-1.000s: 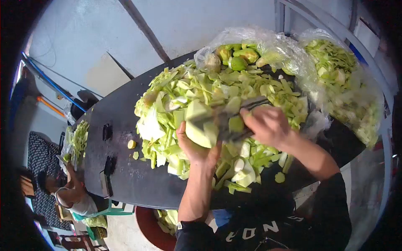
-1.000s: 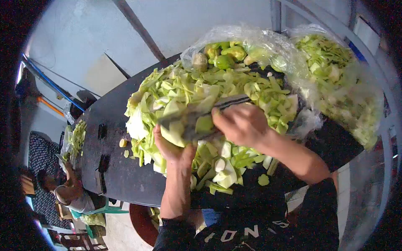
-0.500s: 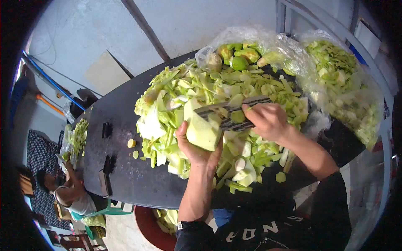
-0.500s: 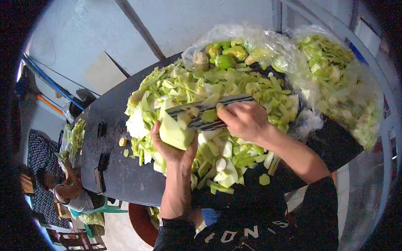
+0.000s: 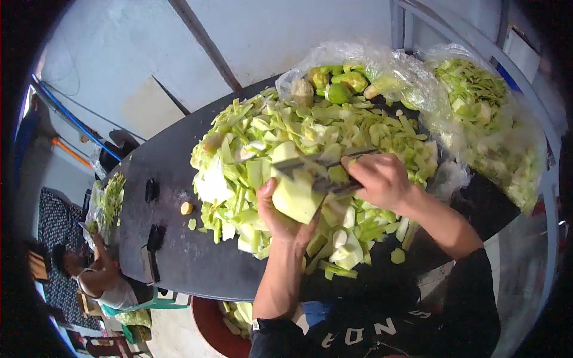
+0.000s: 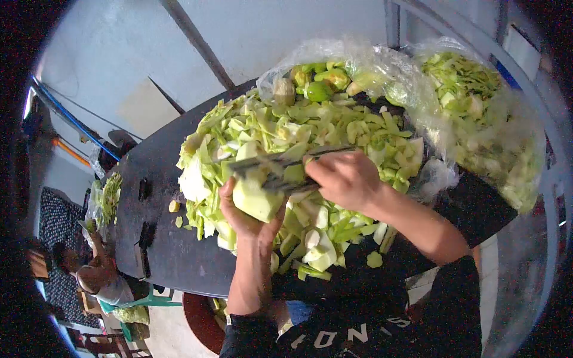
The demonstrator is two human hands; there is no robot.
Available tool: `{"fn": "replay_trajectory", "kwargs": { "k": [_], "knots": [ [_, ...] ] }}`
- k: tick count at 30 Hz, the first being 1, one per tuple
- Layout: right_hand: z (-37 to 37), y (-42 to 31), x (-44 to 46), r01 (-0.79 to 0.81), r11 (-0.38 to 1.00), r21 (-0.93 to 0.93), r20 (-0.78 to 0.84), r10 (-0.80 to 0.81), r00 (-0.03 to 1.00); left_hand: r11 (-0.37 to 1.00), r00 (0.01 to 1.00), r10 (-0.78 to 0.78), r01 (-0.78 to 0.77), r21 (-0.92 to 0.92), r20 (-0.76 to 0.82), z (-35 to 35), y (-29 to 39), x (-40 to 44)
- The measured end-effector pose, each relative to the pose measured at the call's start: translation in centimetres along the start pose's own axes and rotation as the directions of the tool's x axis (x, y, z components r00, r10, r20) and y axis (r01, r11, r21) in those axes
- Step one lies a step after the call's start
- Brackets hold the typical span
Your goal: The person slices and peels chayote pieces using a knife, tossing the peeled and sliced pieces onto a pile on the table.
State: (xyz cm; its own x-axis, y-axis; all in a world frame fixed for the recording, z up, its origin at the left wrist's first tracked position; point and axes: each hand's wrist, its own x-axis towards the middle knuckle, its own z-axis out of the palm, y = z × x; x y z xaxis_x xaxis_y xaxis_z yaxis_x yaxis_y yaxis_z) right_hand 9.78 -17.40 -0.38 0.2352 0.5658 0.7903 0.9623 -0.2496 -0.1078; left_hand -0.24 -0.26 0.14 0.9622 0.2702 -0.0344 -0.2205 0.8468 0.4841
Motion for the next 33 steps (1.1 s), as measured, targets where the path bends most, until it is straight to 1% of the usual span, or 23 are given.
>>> {"fn": "replay_trajectory", "kwargs": {
  "k": [1, 2, 4, 5, 6, 7, 8, 10, 12, 14, 15, 16, 18, 19, 20, 22, 23, 26, 28, 30, 31, 32, 33],
  "knots": [
    [-0.5, -0.8, 0.4, 0.045, 0.999, -0.015, -0.011, -0.045, 0.999, 1.000, 1.000, -0.001, 0.001, -0.025, 0.010, 0.0, 0.1, -0.2],
    [-0.7, -1.0, 0.2, 0.040, 0.999, -0.012, -0.011, -0.040, 0.999, 0.997, 0.993, -0.004, 0.013, 0.078, -0.116, 0.3, 0.3, -0.4],
    [-1.1, -1.2, 0.0, 0.230, 0.970, -0.078, 0.029, -0.229, 0.973, 0.997, 0.998, -0.054, 0.056, -0.052, 0.045, -0.8, 0.3, 0.3],
    [0.4, -0.5, -0.7, 0.137, 0.987, -0.082, -0.063, -0.143, 0.988, 0.998, 0.998, -0.050, 0.051, -0.045, 0.025, -1.2, 0.2, 0.3],
    [0.8, 0.3, -0.7, -0.124, 0.992, -0.026, 0.103, 0.126, 0.987, 0.998, 0.999, -0.045, 0.046, -0.040, 0.007, -1.2, 0.1, 0.2],
    [0.9, 1.1, -0.8, -0.222, 0.971, -0.091, 0.132, 0.233, 0.963, 0.996, 0.995, -0.081, 0.079, 0.032, 0.064, -0.1, 0.0, -0.3],
    [0.7, 1.6, -0.9, -0.313, 0.937, -0.157, 0.153, 0.336, 0.929, 0.996, 0.994, -0.082, 0.080, 0.032, 0.073, -0.2, -0.2, -0.3],
    [0.3, 1.8, -0.5, -0.288, 0.947, -0.145, 0.110, 0.304, 0.946, 0.992, 0.993, -0.086, 0.077, 0.102, 0.081, -0.2, -0.3, -0.1],
    [0.0, 1.0, -0.5, -0.278, 0.954, -0.112, 0.091, 0.289, 0.953, 0.998, 0.998, -0.056, 0.055, 0.042, 0.023, -0.1, -0.3, -0.2],
    [-0.5, 0.0, 0.3, -0.187, 0.982, -0.012, 0.047, 0.187, 0.981, 0.997, 0.984, -0.001, -0.013, -0.081, -0.179, 0.1, 0.2, 0.7],
    [-0.1, 0.2, 0.3, -0.019, 0.999, -0.051, -0.012, 0.018, 1.000, 0.984, 0.999, -0.035, 0.031, -0.177, -0.018, -0.8, 0.9, 1.1],
    [-0.1, 0.1, 0.2, -0.015, 0.999, -0.050, -0.013, 0.015, 1.000, 0.984, 0.999, -0.031, 0.028, -0.176, -0.017, -1.3, 0.8, 1.1],
    [-0.8, -0.9, 0.2, 0.294, 0.940, -0.173, -0.018, -0.302, 0.953, 0.995, 0.986, 0.089, -0.081, 0.058, -0.142, -1.5, 0.7, 0.9],
    [-0.8, -1.5, 0.4, 0.338, 0.921, -0.196, -0.038, -0.352, 0.935, 0.998, 0.991, 0.053, -0.050, 0.032, -0.124, -2.0, 0.8, 1.2],
    [-0.5, -1.9, 0.3, 0.344, 0.914, -0.215, -0.065, -0.364, 0.929, 1.000, 0.994, 0.018, -0.017, 0.008, -0.105, -2.6, 1.0, 1.5],
    [-0.4, -2.4, 0.2, 0.363, 0.906, -0.218, -0.053, -0.382, 0.923, 0.995, 0.973, 0.063, -0.044, 0.089, -0.223, -1.4, 0.8, 1.0],
    [-0.3, -2.6, 0.2, 0.363, 0.906, -0.217, -0.052, -0.382, 0.923, 0.995, 0.972, 0.063, -0.044, 0.088, -0.224, -1.3, 0.6, 0.7],
    [-0.4, -2.8, 0.3, 0.366, 0.897, -0.246, -0.047, -0.388, 0.920, 0.967, 0.985, 0.168, -0.158, 0.198, -0.032, -1.7, 0.5, 0.4],
    [-1.0, -2.7, 0.4, 0.373, 0.898, -0.232, 0.009, -0.382, 0.924, 1.000, 0.987, 0.011, -0.011, 0.001, -0.158, -1.5, 1.0, 1.2],
    [0.5, -0.9, -0.1, 0.264, 0.935, -0.236, -0.074, -0.288, 0.955, 0.998, 0.987, 0.032, -0.039, -0.044, -0.156, 0.1, 0.7, 0.2],
    [0.7, 0.0, -0.3, 0.090, 0.978, -0.190, 0.002, -0.092, 0.996, 0.987, 0.999, 0.010, -0.018, -0.161, -0.048, -0.4, 1.0, 0.8],
    [1.0, 1.1, -0.7, 0.010, 0.974, -0.224, 0.042, 0.000, 0.999, 0.997, 0.994, 0.032, -0.039, -0.065, -0.103, -0.3, 0.8, 0.4],
    [0.7, 1.2, -0.8, 0.023, 0.980, -0.197, 0.015, -0.021, 1.000, 0.997, 0.996, 0.024, -0.030, -0.065, -0.086, -0.6, 0.8, 0.4]
  ]
}}
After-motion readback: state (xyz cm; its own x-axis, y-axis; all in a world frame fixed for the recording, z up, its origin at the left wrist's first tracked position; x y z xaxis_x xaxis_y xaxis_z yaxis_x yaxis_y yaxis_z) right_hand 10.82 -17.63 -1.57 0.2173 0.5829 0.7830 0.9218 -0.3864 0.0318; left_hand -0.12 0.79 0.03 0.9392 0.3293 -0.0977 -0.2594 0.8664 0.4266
